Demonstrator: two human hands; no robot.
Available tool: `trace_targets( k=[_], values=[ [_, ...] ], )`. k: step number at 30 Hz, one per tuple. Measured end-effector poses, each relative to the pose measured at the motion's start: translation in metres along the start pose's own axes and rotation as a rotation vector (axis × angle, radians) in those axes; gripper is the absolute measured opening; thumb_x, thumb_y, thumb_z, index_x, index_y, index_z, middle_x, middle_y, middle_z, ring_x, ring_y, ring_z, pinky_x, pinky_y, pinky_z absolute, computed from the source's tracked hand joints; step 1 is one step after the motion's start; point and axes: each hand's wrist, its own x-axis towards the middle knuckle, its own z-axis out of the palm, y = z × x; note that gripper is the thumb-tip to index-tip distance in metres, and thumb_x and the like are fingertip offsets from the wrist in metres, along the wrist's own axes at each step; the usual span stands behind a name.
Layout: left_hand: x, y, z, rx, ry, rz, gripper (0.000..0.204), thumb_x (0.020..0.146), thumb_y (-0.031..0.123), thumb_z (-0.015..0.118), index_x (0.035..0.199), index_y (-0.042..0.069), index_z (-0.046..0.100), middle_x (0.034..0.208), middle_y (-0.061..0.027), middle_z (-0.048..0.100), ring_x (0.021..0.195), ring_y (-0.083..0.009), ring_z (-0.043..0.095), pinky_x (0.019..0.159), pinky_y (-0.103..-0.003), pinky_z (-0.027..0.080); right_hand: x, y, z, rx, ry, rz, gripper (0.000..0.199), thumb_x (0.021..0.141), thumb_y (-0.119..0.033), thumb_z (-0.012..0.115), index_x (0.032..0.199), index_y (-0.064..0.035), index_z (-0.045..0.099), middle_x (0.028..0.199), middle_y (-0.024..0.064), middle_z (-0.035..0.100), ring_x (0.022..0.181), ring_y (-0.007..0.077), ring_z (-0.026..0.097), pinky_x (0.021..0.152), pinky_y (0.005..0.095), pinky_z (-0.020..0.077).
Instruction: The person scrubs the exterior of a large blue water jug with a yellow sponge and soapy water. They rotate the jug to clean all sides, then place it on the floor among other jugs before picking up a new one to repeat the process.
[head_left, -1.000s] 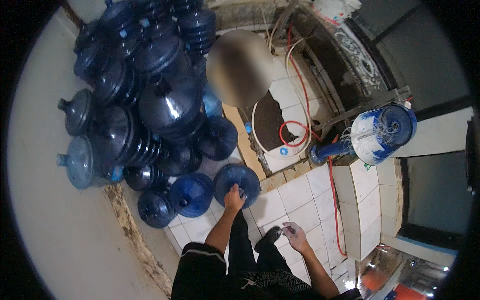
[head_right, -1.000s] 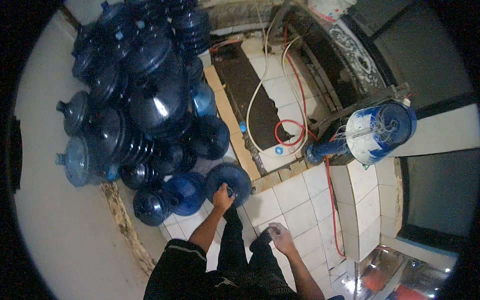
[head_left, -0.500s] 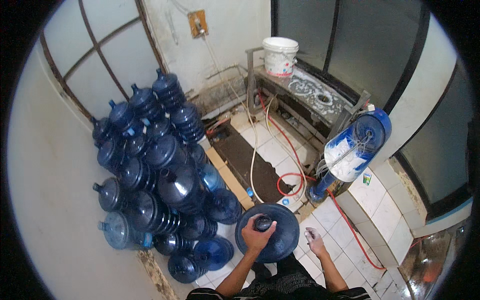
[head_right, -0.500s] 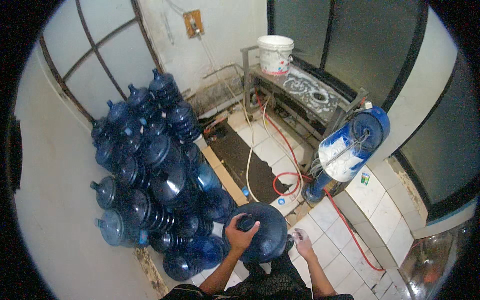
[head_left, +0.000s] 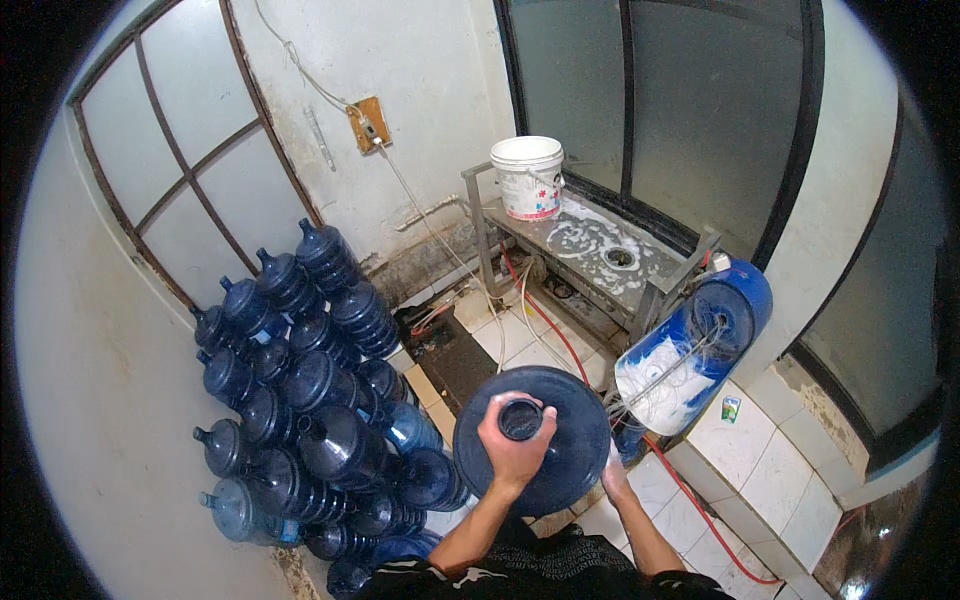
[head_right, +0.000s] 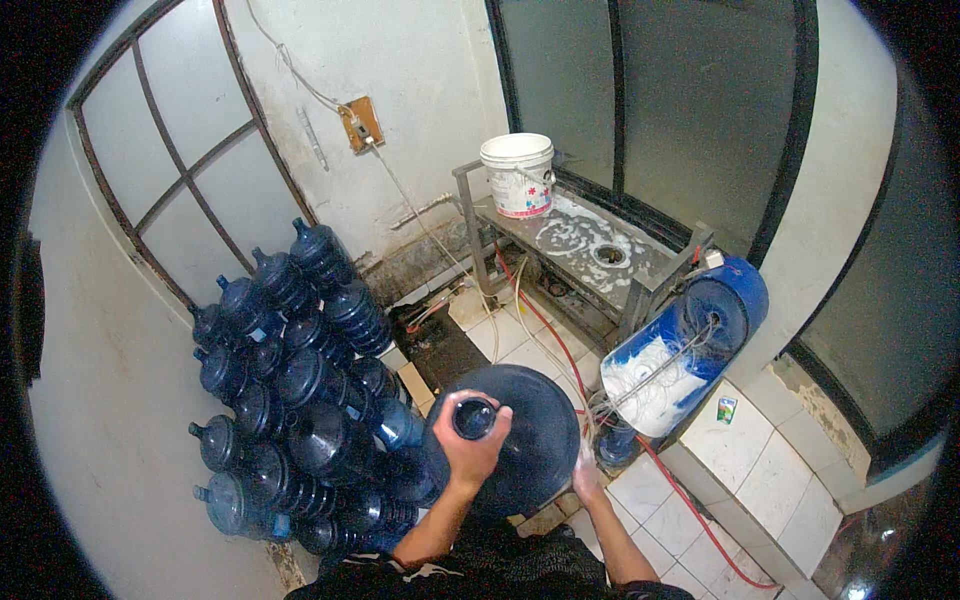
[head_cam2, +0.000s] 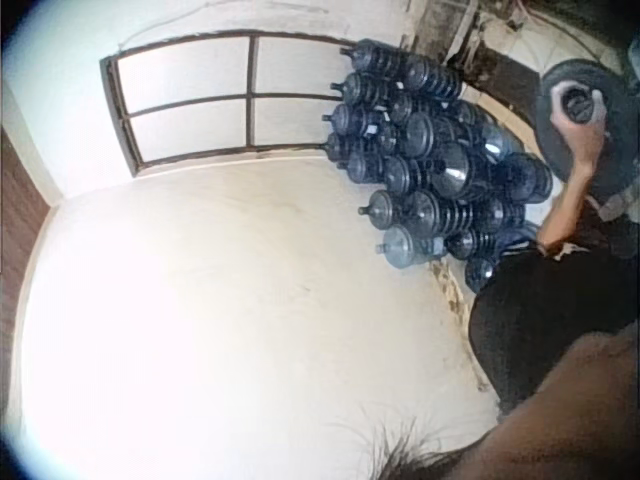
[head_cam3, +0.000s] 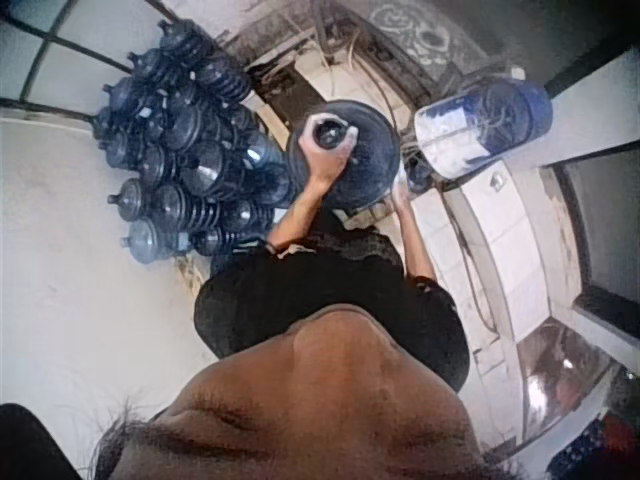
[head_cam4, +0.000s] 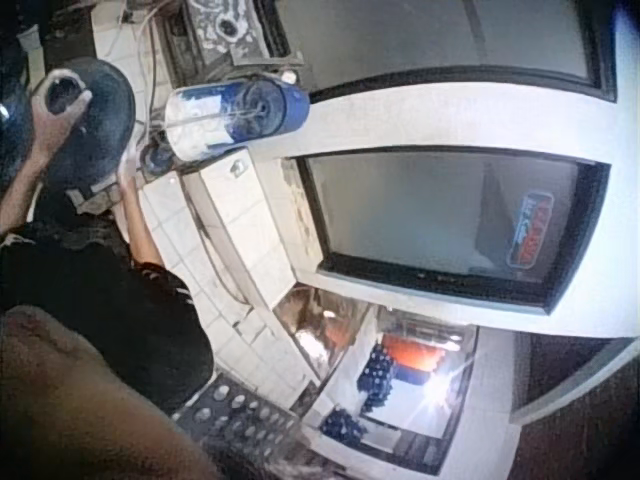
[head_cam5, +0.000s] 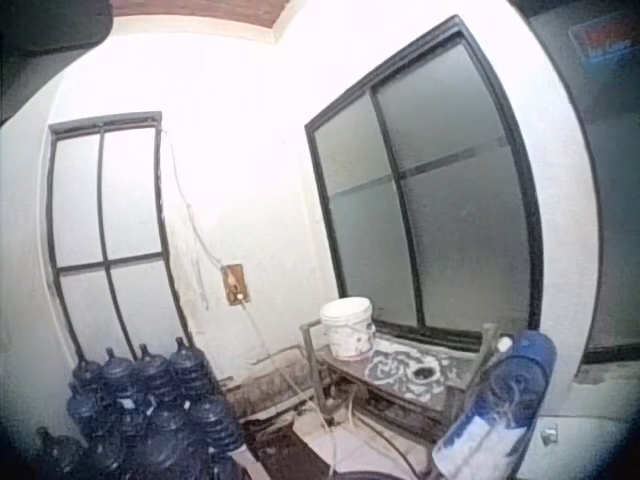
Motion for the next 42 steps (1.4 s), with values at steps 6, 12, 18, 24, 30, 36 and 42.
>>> trace_targets(
  k=[6, 12, 18, 24, 30, 36, 42],
  values=[
    [0.097, -0.028, 0.02, 0.016, 0.044, 0.116, 0.028, 0.065, -0.003, 0.071, 0.088, 0.003, 0.056, 0.079, -0.0058, 0.062, 0.075, -0.0138, 0.061, 0.075, -0.029, 0.05, 0.115, -0.025, -0.002, -0.246, -0.103, -0.13, 0.047, 0.099, -0.019, 0.032, 0.141, 0.0012, 0.034, 0.147, 0.0221, 0.034, 0.137, 0.0333, 0.031, 0.113, 0.0364, 0.0231],
    [0.218, -0.088, 0.066, -0.067, -0.074, 0.276, 0.031, 0.065, -0.002, 0.071, 0.092, 0.002, 0.056, 0.078, -0.0071, 0.062, 0.074, -0.016, 0.063, 0.074, -0.031, 0.05, 0.25, -0.057, -0.002, -0.198, 0.011, -0.295, 0.049, 0.101, -0.024, 0.032, 0.143, -0.0002, 0.031, 0.147, 0.0223, 0.032, 0.137, 0.0331, 0.031, 0.114, 0.0364, 0.0221],
    [0.359, -0.172, 0.142, -0.333, -0.224, 0.283, 0.031, 0.065, -0.003, 0.072, 0.091, 0.001, 0.056, 0.079, -0.0072, 0.064, 0.075, -0.0146, 0.063, 0.074, -0.03, 0.051, 0.367, -0.115, -0.009, -0.043, 0.23, -0.176, 0.061, 0.102, -0.033, 0.033, 0.148, 0.0031, 0.017, 0.15, 0.0213, 0.028, 0.14, 0.0305, 0.027, 0.114, 0.0347, 0.0201],
    [0.48, -0.225, 0.227, -0.312, -0.308, 0.278, 0.025, 0.063, 0.004, 0.075, 0.083, 0.003, 0.06, 0.075, -0.0062, 0.066, 0.072, -0.0143, 0.064, 0.071, -0.029, 0.051, 0.474, -0.13, -0.021, 0.014, 0.425, -0.114, 0.058, 0.102, -0.036, 0.032, 0.142, 0.0063, 0.03, 0.144, 0.0224, 0.038, 0.135, 0.0325, 0.035, 0.112, 0.0351, 0.0233],
    [0.563, -0.289, 0.333, -0.378, -0.362, 0.26, 0.026, 0.062, 0.008, 0.076, 0.082, 0.003, 0.061, 0.073, -0.0065, 0.065, 0.067, -0.0155, 0.064, 0.067, -0.029, 0.051, 0.573, -0.169, -0.029, -0.102, 0.671, -0.036, 0.068, 0.101, -0.044, 0.035, 0.14, 0.0105, 0.031, 0.144, 0.027, 0.036, 0.137, 0.0355, 0.032, 0.113, 0.0373, 0.0226],
    [0.609, -0.341, 0.424, -0.38, -0.422, 0.158, 0.025, 0.062, 0.009, 0.075, 0.082, 0.003, 0.061, 0.074, -0.0066, 0.065, 0.07, -0.0151, 0.064, 0.07, -0.029, 0.051, 0.658, -0.162, -0.073, -0.076, 0.716, 0.038, 0.076, 0.097, -0.052, 0.039, 0.138, 0.0122, 0.033, 0.142, 0.0295, 0.038, 0.135, 0.0386, 0.033, 0.112, 0.0384, 0.0238],
    [0.641, -0.375, 0.49, -0.359, -0.51, 0.163, 0.027, 0.066, 0.009, 0.076, 0.086, 0.003, 0.06, 0.076, -0.0047, 0.065, 0.073, -0.0126, 0.062, 0.072, -0.028, 0.05, 0.719, -0.131, -0.1, -0.109, 0.834, 0.16, 0.077, 0.097, -0.053, 0.038, 0.139, 0.0104, 0.034, 0.141, 0.0301, 0.039, 0.133, 0.0393, 0.037, 0.111, 0.039, 0.0256]
  ],
)
